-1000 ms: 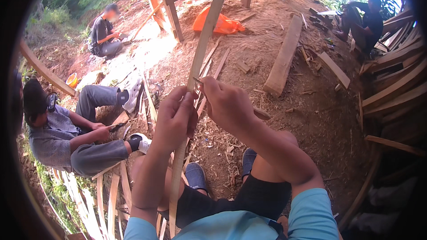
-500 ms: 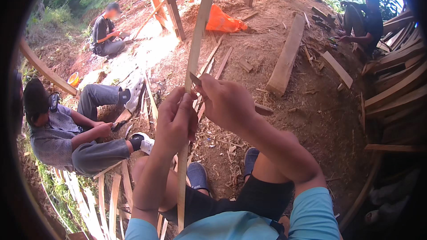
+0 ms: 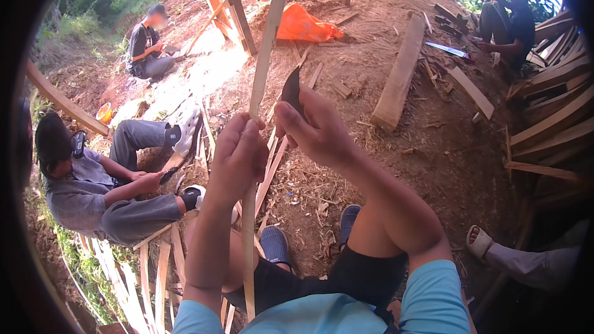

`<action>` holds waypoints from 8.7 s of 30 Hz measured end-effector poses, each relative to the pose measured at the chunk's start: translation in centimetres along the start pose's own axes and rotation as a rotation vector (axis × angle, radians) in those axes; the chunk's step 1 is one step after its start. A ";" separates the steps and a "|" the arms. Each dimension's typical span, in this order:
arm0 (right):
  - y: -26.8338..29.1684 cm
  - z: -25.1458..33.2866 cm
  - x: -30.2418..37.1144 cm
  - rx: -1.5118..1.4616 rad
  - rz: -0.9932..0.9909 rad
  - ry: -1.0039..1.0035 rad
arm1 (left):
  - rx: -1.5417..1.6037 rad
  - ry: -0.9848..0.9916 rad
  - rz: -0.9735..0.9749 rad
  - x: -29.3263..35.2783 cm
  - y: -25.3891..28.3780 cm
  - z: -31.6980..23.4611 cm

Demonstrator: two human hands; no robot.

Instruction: The person sits on the ground and uses a small knife to shave thin strips off a long, thin piece of wood. They hold the wood vertically and repeatedly scrape the blade along its length to remove thin layers.

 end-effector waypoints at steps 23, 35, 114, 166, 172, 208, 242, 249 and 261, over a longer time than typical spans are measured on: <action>-0.7 -2.1 0.2 0.572 -0.001 0.094 | 0.132 0.284 0.252 1.6 -0.9 1.2; -4.0 1.2 2.5 0.657 0.012 0.303 | 0.287 0.109 -0.083 1.2 2.1 0.1; -1.3 3.3 2.4 0.494 -0.178 0.374 | 0.208 -0.117 -0.060 1.6 -1.0 0.2; -0.4 2.0 0.9 0.504 -0.240 0.195 | -0.365 -0.214 -0.095 2.7 -0.8 -0.7; -0.6 5.0 2.5 0.780 -0.309 0.549 | 0.133 0.142 0.084 2.4 -1.6 -0.1; -1.4 4.3 2.8 0.625 -0.114 0.523 | 0.018 0.055 0.079 2.0 -0.8 -0.7; -1.8 5.2 4.1 0.751 -0.244 0.681 | 0.144 -0.037 0.056 3.3 -2.2 -1.0; -1.2 4.2 2.3 0.593 -0.050 0.523 | 0.035 -0.063 0.029 3.1 -2.0 -0.4; 0.3 1.5 1.3 -0.143 0.197 -0.003 | -0.131 -0.186 0.045 2.3 -2.2 -1.7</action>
Point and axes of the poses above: each hand's wrist, its own x-axis away from the middle knuckle, its own y-axis out of the back of the hand, z = x × y, the point moved 8 cm from there along -x, towards the middle knuckle, and after that the axes turned 10 degrees about -y, right-handed, at the moved point
